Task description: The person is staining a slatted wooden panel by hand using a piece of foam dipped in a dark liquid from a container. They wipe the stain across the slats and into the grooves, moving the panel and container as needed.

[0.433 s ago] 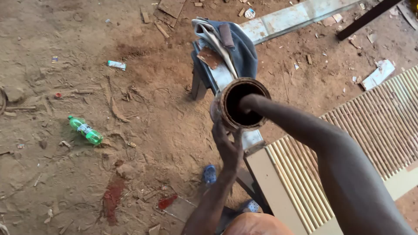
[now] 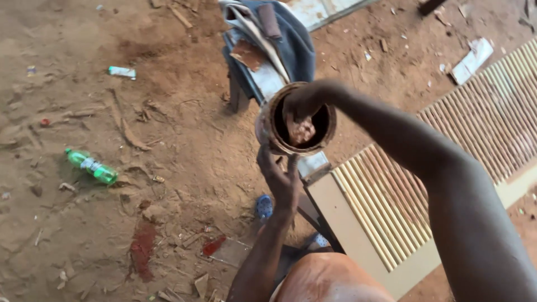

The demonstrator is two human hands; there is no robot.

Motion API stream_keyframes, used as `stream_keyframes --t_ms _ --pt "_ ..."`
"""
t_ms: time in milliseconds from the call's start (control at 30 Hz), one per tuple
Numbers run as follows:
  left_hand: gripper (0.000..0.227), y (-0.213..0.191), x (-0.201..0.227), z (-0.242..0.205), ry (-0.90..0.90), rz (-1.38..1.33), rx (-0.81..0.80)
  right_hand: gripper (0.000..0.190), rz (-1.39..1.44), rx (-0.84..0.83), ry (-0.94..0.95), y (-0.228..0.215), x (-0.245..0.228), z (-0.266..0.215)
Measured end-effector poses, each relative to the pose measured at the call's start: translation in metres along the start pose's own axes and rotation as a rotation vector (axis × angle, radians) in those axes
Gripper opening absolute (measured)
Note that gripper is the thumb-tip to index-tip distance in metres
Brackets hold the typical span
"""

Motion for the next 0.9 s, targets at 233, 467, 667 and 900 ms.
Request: stream_keyframes --t_ms 233,467,667,900 --pt "0.072 0.004 -0.010 -0.005 -0.077 -0.132 -0.072 0.037 0.890 0.464 0.125 0.006 0.031 -0.179" --pt "0.071 0.006 -0.067 -0.070 -0.212 -0.161 -0.250 0.015 1.718 1.031 0.158 0.204 0.062 -0.333" --pt "0.087 0.034 -0.103 -0.162 0.048 0.249 -0.600 0.015 0.559 1.632 1.433 0.343 0.129 -0.398" --pt "0.093 0.081 -0.060 -0.163 0.370 0.285 -0.708 0.044 -0.293 1.378 1.103 0.300 -0.055 -0.291"
Point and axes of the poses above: each hand's wrist, its own z-axis towards the middle knuckle, its own y-axis out of the palm, x = y × z, the point moved 8 cm from there along z, towards the middle knuckle, and after that the axes turned 15 degrees about x, right-handed, at the moved point
